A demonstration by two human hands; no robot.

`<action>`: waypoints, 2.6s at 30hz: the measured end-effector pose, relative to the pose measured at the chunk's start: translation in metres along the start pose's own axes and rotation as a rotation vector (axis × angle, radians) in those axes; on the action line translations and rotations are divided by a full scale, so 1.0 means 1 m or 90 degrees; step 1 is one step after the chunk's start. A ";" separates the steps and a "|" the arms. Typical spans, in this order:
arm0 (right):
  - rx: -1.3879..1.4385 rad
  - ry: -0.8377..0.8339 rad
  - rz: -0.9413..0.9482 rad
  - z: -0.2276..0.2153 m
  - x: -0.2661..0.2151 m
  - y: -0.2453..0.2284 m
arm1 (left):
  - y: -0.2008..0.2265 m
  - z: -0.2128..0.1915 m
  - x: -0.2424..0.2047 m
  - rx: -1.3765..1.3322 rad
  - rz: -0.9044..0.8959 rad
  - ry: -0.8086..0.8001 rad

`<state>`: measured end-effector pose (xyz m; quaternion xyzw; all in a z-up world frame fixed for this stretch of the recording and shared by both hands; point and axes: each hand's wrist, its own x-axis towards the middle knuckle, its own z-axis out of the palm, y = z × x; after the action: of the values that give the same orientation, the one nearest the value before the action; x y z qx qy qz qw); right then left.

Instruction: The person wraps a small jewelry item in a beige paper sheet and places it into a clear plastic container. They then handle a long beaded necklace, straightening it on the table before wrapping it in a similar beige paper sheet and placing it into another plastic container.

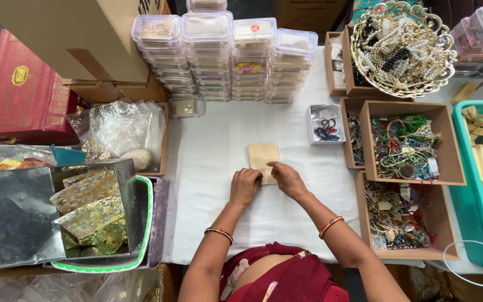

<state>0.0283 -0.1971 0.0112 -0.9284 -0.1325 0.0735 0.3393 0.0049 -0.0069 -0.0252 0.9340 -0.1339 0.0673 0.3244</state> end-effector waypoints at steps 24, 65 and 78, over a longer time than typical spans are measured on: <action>-0.312 0.118 -0.327 0.016 -0.021 0.028 | -0.002 -0.021 -0.009 -0.054 0.106 -0.067; 0.078 0.115 -0.093 0.021 -0.013 0.026 | -0.010 -0.007 -0.019 -0.060 -0.001 0.052; -0.039 0.153 -0.140 0.021 -0.008 0.020 | 0.002 -0.014 -0.013 0.033 0.104 0.051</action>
<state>0.0201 -0.2014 -0.0175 -0.9205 -0.1937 -0.0797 0.3300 -0.0087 0.0036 -0.0159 0.9246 -0.1948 0.1346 0.2985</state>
